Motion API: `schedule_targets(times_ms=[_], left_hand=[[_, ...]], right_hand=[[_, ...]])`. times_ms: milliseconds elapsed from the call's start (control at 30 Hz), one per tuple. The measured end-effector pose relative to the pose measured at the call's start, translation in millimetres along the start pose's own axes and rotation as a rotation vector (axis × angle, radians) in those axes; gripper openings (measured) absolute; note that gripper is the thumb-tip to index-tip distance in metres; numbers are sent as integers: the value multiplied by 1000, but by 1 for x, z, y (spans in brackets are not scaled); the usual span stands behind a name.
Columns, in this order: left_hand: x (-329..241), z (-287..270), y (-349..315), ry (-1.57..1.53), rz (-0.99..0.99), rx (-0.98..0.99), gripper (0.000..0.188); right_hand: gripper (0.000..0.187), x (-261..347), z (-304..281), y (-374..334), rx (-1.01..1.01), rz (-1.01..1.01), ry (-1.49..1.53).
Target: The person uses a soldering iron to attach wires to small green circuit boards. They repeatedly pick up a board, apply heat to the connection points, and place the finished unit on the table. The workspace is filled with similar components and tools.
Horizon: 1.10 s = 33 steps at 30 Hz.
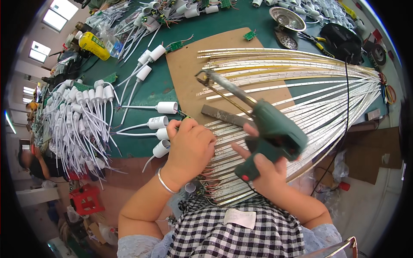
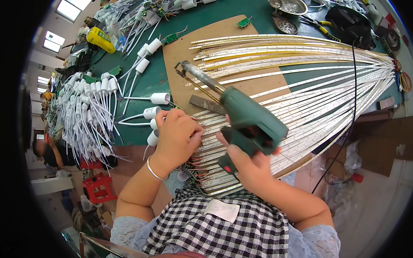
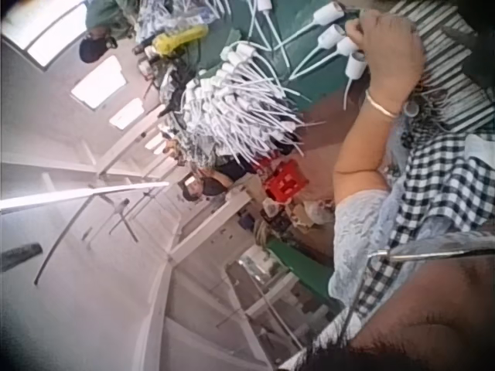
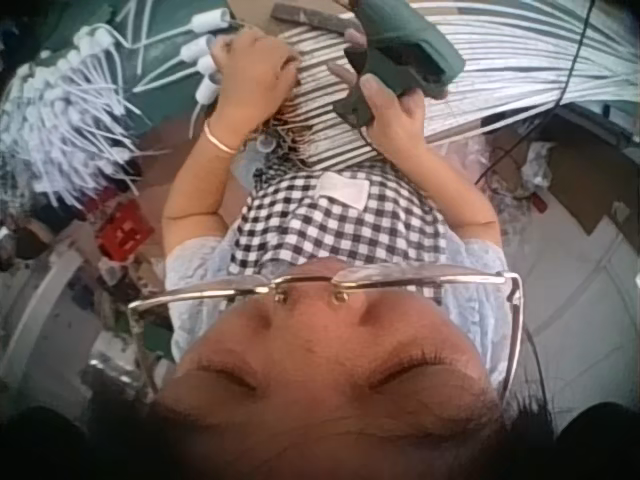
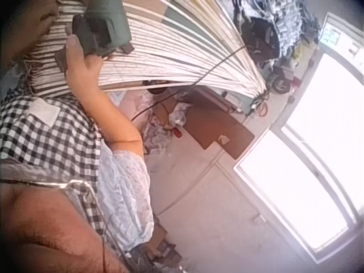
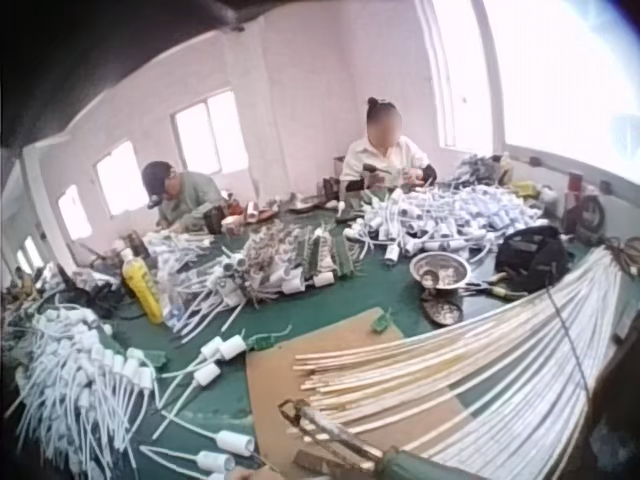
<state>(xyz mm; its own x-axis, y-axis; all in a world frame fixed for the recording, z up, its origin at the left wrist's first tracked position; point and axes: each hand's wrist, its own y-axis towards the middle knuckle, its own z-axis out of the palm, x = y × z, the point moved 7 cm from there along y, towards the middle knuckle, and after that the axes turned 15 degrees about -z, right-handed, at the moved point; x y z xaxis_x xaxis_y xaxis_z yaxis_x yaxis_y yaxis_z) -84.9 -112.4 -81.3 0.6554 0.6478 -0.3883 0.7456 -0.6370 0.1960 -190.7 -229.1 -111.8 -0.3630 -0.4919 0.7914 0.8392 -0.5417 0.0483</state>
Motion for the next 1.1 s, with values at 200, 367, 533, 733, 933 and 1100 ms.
schedule_targets(times_ms=[200, 367, 533, 733, 933, 1100], left_hand=[[7, 0, 0, -61, -29, 15, 8], [8, 4, 6, -92, -19, 94, 7], [10, 5, 10, -116, -11, 143, 5], [11, 5, 11, -122, -25, 158, 3], [11, 5, 12, -136, -38, 175, 3], [11, 5, 11, -138, -44, 177, 3]], right_hand=[[50, 56, -38, -33, 424, 43, -694], [22, 61, -53, -54, 393, -11, -927], [26, 52, -49, -59, 504, -61, -1007], [24, 47, -50, -59, 384, 45, -964], [25, 45, -52, -61, 437, 61, -994], [25, 47, -46, -58, 500, 25, -1044]])
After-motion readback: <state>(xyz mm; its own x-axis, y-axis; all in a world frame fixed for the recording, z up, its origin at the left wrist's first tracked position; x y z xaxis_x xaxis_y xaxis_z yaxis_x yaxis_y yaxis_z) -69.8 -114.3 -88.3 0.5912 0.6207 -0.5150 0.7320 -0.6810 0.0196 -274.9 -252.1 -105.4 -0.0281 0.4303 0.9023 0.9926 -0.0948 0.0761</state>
